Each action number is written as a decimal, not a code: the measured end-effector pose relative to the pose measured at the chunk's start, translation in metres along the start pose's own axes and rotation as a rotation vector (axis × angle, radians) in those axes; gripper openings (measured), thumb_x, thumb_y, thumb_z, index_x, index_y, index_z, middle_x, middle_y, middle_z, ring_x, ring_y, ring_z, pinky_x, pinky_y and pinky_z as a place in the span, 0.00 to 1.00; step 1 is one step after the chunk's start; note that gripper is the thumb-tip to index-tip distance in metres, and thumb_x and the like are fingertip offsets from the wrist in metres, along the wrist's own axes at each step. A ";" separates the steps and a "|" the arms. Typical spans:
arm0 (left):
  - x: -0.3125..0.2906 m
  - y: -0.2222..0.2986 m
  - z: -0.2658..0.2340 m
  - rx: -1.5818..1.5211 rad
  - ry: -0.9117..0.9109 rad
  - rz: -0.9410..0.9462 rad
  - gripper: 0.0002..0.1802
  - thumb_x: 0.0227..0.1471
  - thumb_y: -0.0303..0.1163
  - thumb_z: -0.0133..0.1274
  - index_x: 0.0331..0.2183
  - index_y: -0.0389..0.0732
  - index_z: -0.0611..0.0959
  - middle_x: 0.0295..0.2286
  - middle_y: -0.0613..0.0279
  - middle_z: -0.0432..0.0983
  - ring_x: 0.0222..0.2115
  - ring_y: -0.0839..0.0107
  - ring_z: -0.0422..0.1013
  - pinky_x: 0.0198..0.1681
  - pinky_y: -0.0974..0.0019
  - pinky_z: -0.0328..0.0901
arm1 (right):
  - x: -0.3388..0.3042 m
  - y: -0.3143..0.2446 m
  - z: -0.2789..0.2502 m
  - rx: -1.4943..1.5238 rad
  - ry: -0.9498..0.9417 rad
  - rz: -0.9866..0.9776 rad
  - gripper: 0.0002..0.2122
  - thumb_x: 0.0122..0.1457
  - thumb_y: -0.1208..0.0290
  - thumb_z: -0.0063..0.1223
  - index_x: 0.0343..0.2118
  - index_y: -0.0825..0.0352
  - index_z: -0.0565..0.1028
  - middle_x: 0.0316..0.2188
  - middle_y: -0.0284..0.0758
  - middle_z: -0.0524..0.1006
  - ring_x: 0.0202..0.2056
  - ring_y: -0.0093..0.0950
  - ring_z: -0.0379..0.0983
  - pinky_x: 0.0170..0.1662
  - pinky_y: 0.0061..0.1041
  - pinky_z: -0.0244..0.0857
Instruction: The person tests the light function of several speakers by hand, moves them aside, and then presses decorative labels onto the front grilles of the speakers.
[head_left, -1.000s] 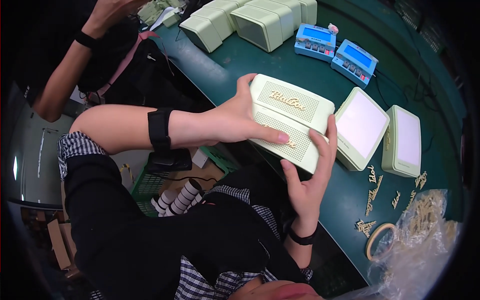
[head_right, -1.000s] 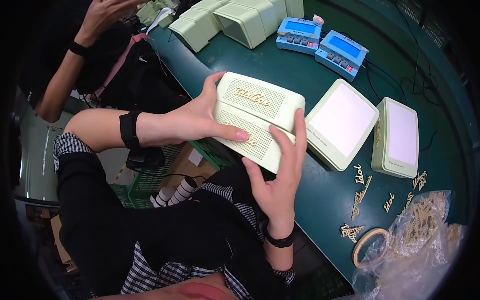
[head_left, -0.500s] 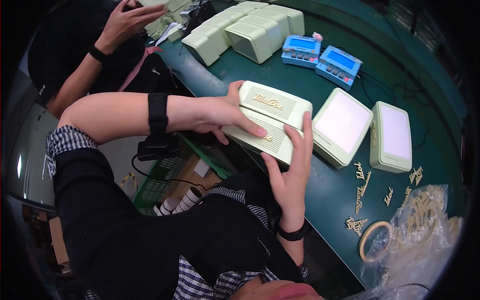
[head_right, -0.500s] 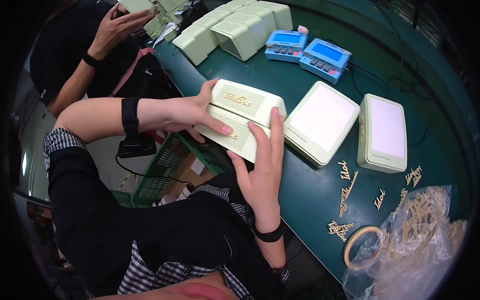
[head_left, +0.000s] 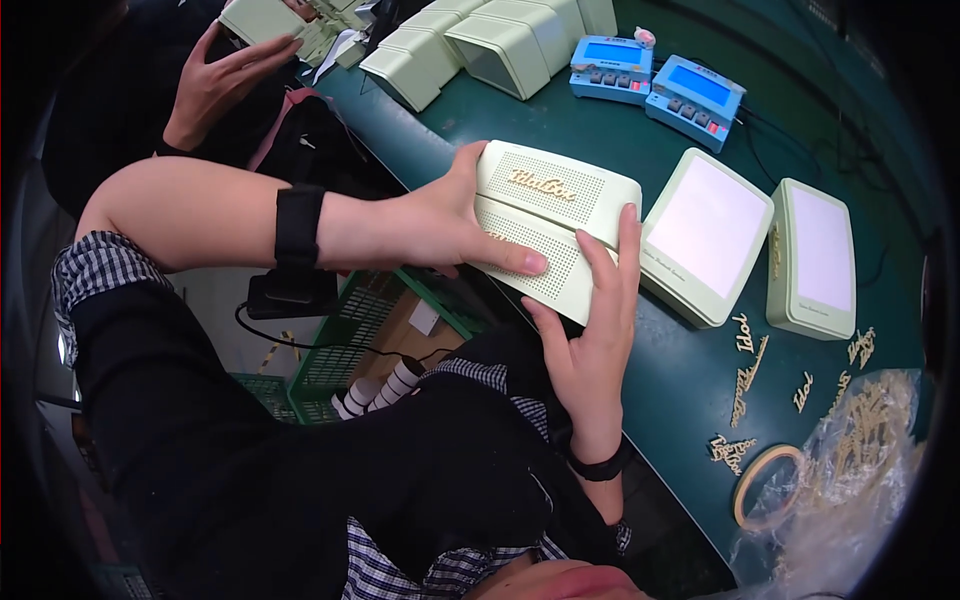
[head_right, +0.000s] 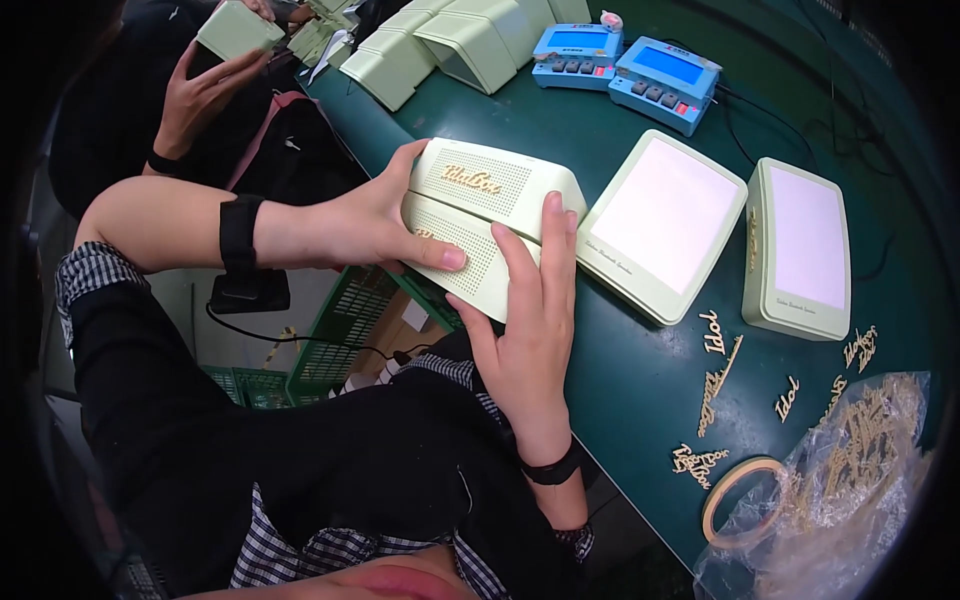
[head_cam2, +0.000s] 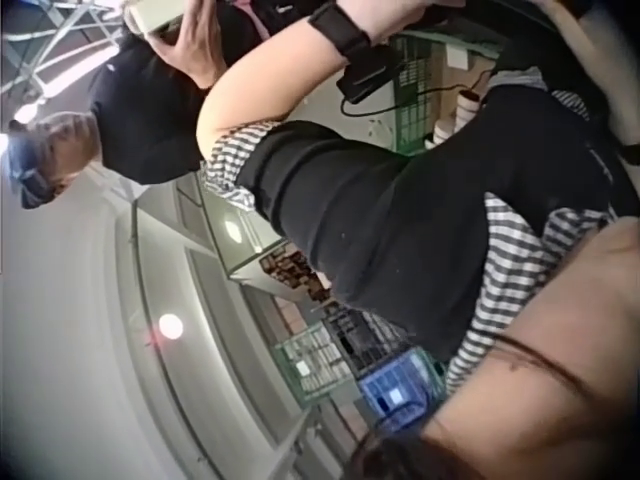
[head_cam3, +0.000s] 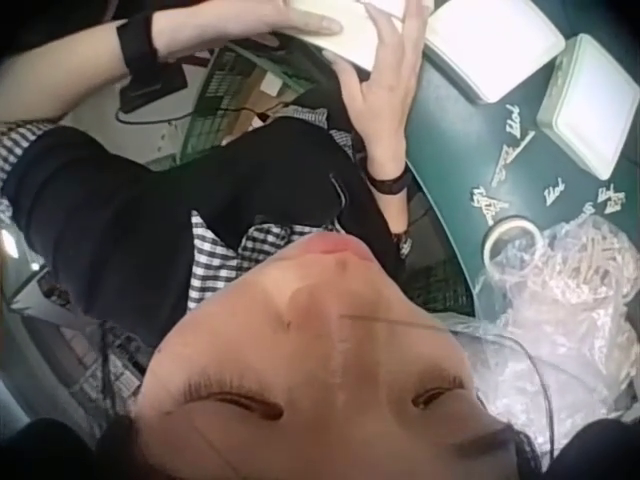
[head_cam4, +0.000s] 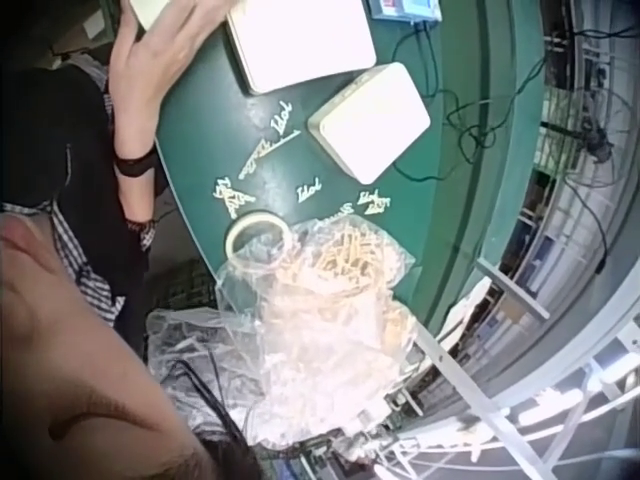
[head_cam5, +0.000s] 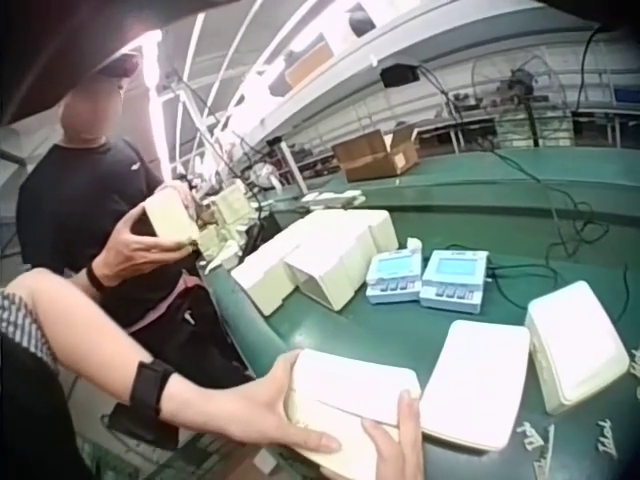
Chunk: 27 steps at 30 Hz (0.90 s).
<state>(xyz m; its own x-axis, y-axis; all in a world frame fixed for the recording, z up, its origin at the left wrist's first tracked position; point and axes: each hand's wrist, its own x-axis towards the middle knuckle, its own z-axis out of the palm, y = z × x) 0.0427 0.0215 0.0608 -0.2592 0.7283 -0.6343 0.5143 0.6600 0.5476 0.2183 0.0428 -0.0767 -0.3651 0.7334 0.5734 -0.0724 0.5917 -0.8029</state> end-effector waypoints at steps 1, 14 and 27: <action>0.000 -0.002 0.000 -0.002 0.002 -0.002 0.74 0.40 0.49 0.72 0.64 0.41 0.29 0.57 0.44 0.56 0.55 0.58 0.63 0.43 0.61 0.72 | 0.000 0.000 0.001 0.003 -0.003 -0.001 0.31 0.50 0.76 0.63 0.59 0.65 0.64 0.68 0.50 0.49 0.67 0.49 0.49 0.65 0.39 0.49; 0.009 -0.018 -0.004 0.008 -0.016 0.206 0.75 0.43 0.54 0.68 0.62 0.31 0.27 0.56 0.39 0.58 0.54 0.54 0.64 0.40 0.60 0.73 | 0.004 -0.002 0.004 0.025 -0.024 0.022 0.31 0.51 0.75 0.63 0.59 0.64 0.63 0.69 0.51 0.47 0.68 0.49 0.47 0.66 0.40 0.46; 0.000 -0.012 -0.017 -0.230 -0.197 0.091 0.69 0.50 0.45 0.65 0.63 0.44 0.23 0.59 0.45 0.55 0.55 0.60 0.63 0.43 0.61 0.72 | 0.001 -0.007 0.002 -0.026 -0.030 0.050 0.29 0.55 0.71 0.61 0.59 0.63 0.62 0.69 0.49 0.46 0.68 0.47 0.46 0.67 0.41 0.46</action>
<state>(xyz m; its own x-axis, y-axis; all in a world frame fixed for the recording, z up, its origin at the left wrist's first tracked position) 0.0233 0.0165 0.0637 -0.0460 0.7516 -0.6580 0.3239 0.6343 0.7019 0.2170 0.0390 -0.0712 -0.3956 0.7522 0.5270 -0.0289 0.5633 -0.8257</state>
